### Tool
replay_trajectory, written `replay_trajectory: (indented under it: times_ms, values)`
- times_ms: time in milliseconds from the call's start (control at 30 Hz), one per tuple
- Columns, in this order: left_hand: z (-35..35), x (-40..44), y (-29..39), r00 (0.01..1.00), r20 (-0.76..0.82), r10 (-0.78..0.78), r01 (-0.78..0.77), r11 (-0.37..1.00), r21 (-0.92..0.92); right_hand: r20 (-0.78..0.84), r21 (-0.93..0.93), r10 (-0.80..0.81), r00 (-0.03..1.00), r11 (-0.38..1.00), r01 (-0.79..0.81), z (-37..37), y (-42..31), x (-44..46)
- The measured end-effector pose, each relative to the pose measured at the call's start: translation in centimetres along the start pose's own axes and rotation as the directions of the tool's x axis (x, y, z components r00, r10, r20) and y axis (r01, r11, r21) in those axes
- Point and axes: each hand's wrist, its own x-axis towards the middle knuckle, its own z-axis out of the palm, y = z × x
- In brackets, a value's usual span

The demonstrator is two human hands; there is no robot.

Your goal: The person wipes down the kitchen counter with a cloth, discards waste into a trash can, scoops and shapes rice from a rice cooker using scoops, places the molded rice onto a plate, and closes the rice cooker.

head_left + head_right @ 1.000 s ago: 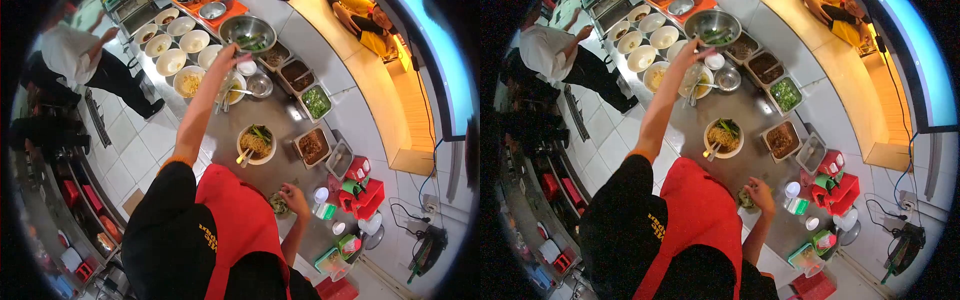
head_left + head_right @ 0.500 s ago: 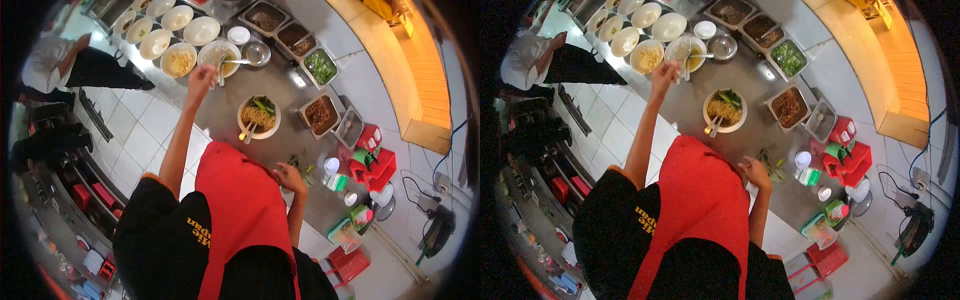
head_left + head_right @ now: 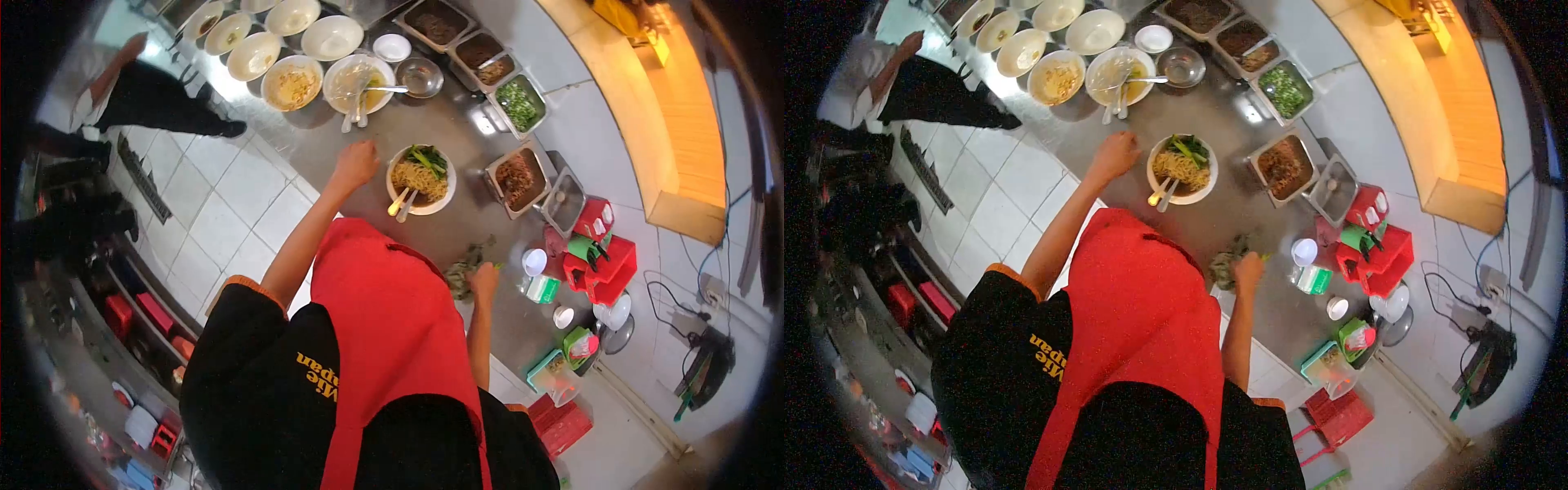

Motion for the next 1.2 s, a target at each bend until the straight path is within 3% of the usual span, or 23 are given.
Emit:
replay_trajectory:
  times_ms: [33, 67, 100, 167, 200, 233, 267, 300, 400, 600, 633, 700, 733, 767, 800, 867, 933, 1000, 1033, 1133, 1167, 1200]
  values:
    - [-0.4, -0.4, 0.3, 1.000, 0.002, 0.022, -0.022, 1.000, -0.006, 0.062, 0.071, -0.145, 0.987, 0.987, 0.141, -0.2, 0.0, -0.2]
    - [-1.0, -1.2, 0.5, 0.986, 0.164, -0.027, 0.016, 0.997, 0.072, 0.111, 0.149, -0.292, 0.950, 0.950, 0.275, -0.4, -0.2, -0.4]
    - [-1.6, -2.0, 0.9, 0.944, 0.317, -0.089, 0.040, 0.987, 0.158, 0.101, 0.150, -0.276, 0.956, 0.954, 0.260, -0.9, -0.8, -0.7]
    - [-3.0, -3.8, 1.9, 0.922, 0.382, -0.055, 0.017, 0.995, 0.101, 0.160, 0.325, -0.216, 0.963, 0.933, 0.155, -1.9, -2.5, -0.7]
    - [-3.2, -4.2, 2.4, 0.897, 0.441, -0.037, 0.017, 0.999, 0.049, 0.159, 0.326, -0.204, 0.966, 0.934, 0.144, -3.0, -3.7, -0.8]
    - [-2.2, -4.0, 2.4, 0.894, 0.447, -0.028, 0.008, 0.999, 0.048, -0.013, 0.332, -0.177, 0.984, 0.928, 0.171, -4.5, -5.2, -0.8]
    - [-0.3, -3.9, 2.0, 0.947, 0.305, 0.097, -0.072, 0.993, -0.092, -0.183, 0.331, -0.144, 0.972, 0.922, 0.199, -5.7, -6.7, -0.5]
    - [1.5, -3.9, 1.5, 0.969, 0.144, 0.199, -0.165, 0.962, -0.218, -0.250, 0.352, -0.098, 0.963, 0.918, 0.185, -6.8, -8.3, 0.2]
    - [5.8, -1.4, 0.7, 0.990, 0.025, 0.140, -0.126, 0.943, -0.308, -0.439, 0.439, -0.073, 0.895, 0.852, 0.285, -5.5, -11.8, 5.5]
    - [3.9, -2.2, 2.4, 0.979, 0.196, -0.050, 0.116, 0.932, -0.343, -0.392, 0.364, -0.261, 0.882, 0.837, 0.409, -7.7, -17.0, 9.5]
    - [4.3, -2.4, 1.9, 0.981, 0.186, -0.062, 0.124, 0.931, -0.344, -0.405, 0.342, -0.289, 0.868, 0.832, 0.436, -7.8, -17.6, 10.0]
    - [6.1, -2.8, 0.9, 0.997, 0.043, 0.063, -0.038, 0.901, -0.433, -0.392, 0.271, -0.347, 0.852, 0.841, 0.467, -8.0, -18.1, 12.4]
    - [6.3, -3.2, 0.8, 0.998, 0.036, 0.053, -0.032, 0.899, -0.437, -0.377, 0.202, -0.391, 0.840, 0.850, 0.486, -8.0, -18.2, 13.6]
    - [5.7, -3.7, 1.3, 0.998, 0.052, 0.029, -0.005, 0.906, -0.424, -0.519, 0.101, -0.418, 0.746, 0.836, 0.539, -7.3, -18.3, 14.9]
    - [5.2, -4.0, 1.5, 0.998, 0.066, 0.006, 0.022, 0.912, -0.410, -0.519, 0.092, -0.431, 0.738, 0.831, 0.549, -8.0, -18.8, 15.8]
    - [4.4, -4.5, 1.6, 0.991, 0.133, -0.028, 0.086, 0.888, -0.452, -0.491, 0.189, -0.321, 0.810, 0.868, 0.459, -9.1, -19.9, 17.7]
    - [4.0, -4.9, 1.2, 0.978, 0.201, -0.059, 0.152, 0.860, -0.487, -0.494, 0.230, -0.298, 0.817, 0.861, 0.454, -9.4, -21.2, 19.1]
    - [4.2, -5.4, 0.4, 0.987, 0.136, 0.081, 0.021, 0.788, -0.615, -0.692, 0.164, -0.280, 0.666, 0.836, 0.523, -10.2, -22.5, 18.6]
    - [4.3, -5.6, -0.1, 0.989, 0.129, 0.070, 0.024, 0.787, -0.617, -0.684, 0.174, -0.280, 0.674, 0.834, 0.523, -10.4, -23.2, 19.0]
    - [3.0, -6.3, -1.1, 0.956, 0.234, 0.178, -0.017, 0.828, -0.561, -0.574, 0.116, -0.392, 0.719, 0.831, 0.545, -8.9, -24.7, 22.5]
    - [2.8, -6.3, -1.6, 0.923, 0.342, 0.176, 0.059, 0.814, -0.578, -0.504, 0.173, -0.361, 0.785, 0.848, 0.501, -9.5, -25.3, 22.2]
    - [2.6, -6.3, -2.2, 0.878, 0.445, 0.178, 0.135, 0.799, -0.586, -0.505, 0.174, -0.370, 0.780, 0.841, 0.512, -9.4, -25.7, 22.3]
